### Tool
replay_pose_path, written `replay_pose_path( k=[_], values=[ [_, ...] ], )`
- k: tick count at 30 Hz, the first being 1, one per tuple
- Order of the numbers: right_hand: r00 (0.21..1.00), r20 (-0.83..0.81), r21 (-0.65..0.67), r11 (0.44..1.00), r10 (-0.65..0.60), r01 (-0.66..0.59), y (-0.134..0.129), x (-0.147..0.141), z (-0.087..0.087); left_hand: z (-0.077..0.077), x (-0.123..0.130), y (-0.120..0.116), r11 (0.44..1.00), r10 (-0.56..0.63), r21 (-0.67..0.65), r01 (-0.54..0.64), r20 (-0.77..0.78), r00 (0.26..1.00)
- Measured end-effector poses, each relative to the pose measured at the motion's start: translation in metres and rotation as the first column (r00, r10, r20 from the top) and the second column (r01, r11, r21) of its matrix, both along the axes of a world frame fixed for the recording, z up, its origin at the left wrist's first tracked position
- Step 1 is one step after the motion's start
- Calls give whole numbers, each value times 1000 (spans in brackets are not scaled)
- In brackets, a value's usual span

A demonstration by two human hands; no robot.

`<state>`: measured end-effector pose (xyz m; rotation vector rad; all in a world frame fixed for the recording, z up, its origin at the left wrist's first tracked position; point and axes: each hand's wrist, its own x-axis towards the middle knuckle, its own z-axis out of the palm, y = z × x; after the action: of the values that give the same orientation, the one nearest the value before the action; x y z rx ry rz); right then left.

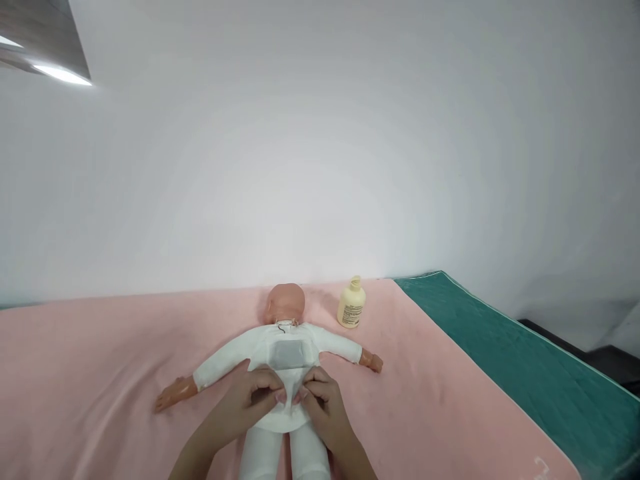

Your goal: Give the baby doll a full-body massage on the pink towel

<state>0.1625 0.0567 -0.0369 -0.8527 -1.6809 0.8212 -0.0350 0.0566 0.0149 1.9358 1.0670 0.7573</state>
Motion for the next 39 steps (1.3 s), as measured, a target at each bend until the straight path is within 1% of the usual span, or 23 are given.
replay_pose_path(
  k=[2, 4, 8, 12, 15, 18, 21, 26, 30, 33, 36, 39],
  values=[
    [999, -28, -11, 999, -46, 46, 2, 2, 1, -1, -2, 2, 997, 9, 74, -11, 18, 1000],
    [997, -26, -15, 997, -75, 75, 4, 3, 0, -3, -2, 4, 994, 2, 106, -4, 14, 1000],
    [996, 28, -35, 996, -86, 87, 8, 3, -4, -5, 1, 5, 998, 24, 67, -20, -50, 998],
    [994, 67, -84, 993, -83, 88, 10, 1, -7, -5, 3, 4, 998, 43, 58, -37, -104, 994],
    [993, 58, -77, 991, -105, 109, 9, 0, -5, -5, 2, 5, 997, 33, 73, -27, -84, 996],
    [990, 26, -44, 989, -139, 140, 6, 0, -2, -6, -1, 8, 992, 29, 124, -27, -13, 1000],
    [986, -8, -25, 986, -166, 166, 6, 0, -1, -8, -2, 11, 983, 45, 173, -54, 55, 997],
    [984, 49, -58, 983, -172, 174, 10, -2, -6, -9, 0, 12, 984, 60, 168, -58, -12, 998],
    [983, 81, -81, 981, -167, 174, 11, -2, -7, -8, 1, 11, 985, 71, 159, -65, -36, 997],
    [985, 39, -69, 983, -169, 172, 9, -2, -4, -9, 1, 10, 984, 80, 160, -78, -4, 997],
    [985, -5, -43, 984, -175, 175, 7, -2, -2, -13, 0, 12, 972, 99, 209, -108, 53, 994],
    [985, 25, -18, 985, -171, 171, 6, -1, -1, -18, 0, 16, 962, 103, 251, -111, 43, 994]
  ],
)
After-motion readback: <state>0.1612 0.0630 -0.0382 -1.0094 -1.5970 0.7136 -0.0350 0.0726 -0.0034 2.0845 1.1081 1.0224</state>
